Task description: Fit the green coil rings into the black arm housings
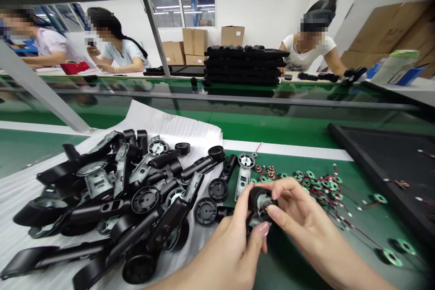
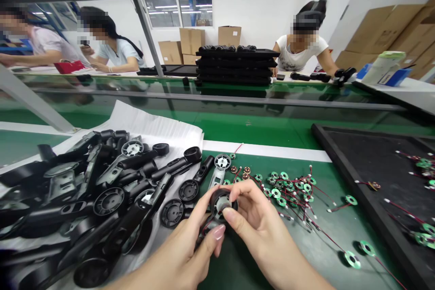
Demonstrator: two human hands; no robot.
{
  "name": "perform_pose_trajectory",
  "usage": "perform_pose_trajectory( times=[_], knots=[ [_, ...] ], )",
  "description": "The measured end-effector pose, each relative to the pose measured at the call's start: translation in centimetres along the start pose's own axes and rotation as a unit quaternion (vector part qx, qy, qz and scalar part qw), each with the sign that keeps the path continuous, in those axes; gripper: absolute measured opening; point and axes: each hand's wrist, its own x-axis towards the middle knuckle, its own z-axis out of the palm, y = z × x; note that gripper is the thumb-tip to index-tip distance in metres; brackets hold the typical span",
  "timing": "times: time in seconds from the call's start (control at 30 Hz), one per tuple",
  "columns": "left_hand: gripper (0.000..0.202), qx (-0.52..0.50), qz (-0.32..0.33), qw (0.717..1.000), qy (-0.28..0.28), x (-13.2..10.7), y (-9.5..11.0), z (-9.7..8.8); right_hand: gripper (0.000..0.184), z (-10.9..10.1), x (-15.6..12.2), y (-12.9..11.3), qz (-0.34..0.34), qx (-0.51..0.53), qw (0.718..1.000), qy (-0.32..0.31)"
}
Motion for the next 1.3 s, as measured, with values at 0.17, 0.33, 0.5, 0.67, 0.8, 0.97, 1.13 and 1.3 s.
perform_pose_trajectory(
  times=[0.17, 0.33, 0.5, 0.67, 0.8, 0.97, 1.13, 1.3],
  knots=[
    [0.061, 0.081, -0.001, 0.997, -0.02, -0.5, 0.0, -0.3, 0.017, -0.9, 0.2, -1.0, 0.026, -0.048, 0.998, -0.032],
    [0.06, 0.129, -0.021, 0.991, -0.026, -1.0, 0.1, -0.2, 0.018, -1.7, -0.1, -2.0, 0.099, -0.083, 0.988, -0.091],
    [0.059, 0.146, -0.029, 0.988, -0.032, -1.1, 0.5, -0.2, 0.022, -1.6, -0.1, -2.3, 0.097, -0.102, 0.987, -0.079],
    [0.057, 0.135, -0.041, 0.99, -0.003, -1.3, 1.2, 0.2, 0.021, -2.3, -0.1, -2.1, 0.074, -0.09, 0.991, -0.071],
    [0.052, 0.071, 0.008, 0.997, 0.006, -1.2, 2.1, -0.3, 0.019, -2.5, -0.4, -1.7, -0.056, -0.129, 0.99, -0.007],
    [0.052, 0.059, 0.043, 0.997, 0.008, -1.2, 2.2, -1.0, 0.019, -1.9, -0.8, -1.3, -0.103, -0.187, 0.977, 0.026],
    [0.053, 0.085, 0.044, 0.995, 0.033, -1.2, 1.3, -0.7, 0.04, -2.1, -1.0, -1.7, -0.147, -0.323, 0.935, 0.007],
    [0.052, 0.082, 0.059, 0.994, 0.051, -1.2, 1.0, -0.6, 0.042, -2.4, -1.1, -1.7, -0.197, -0.406, 0.892, -0.006]
  ],
)
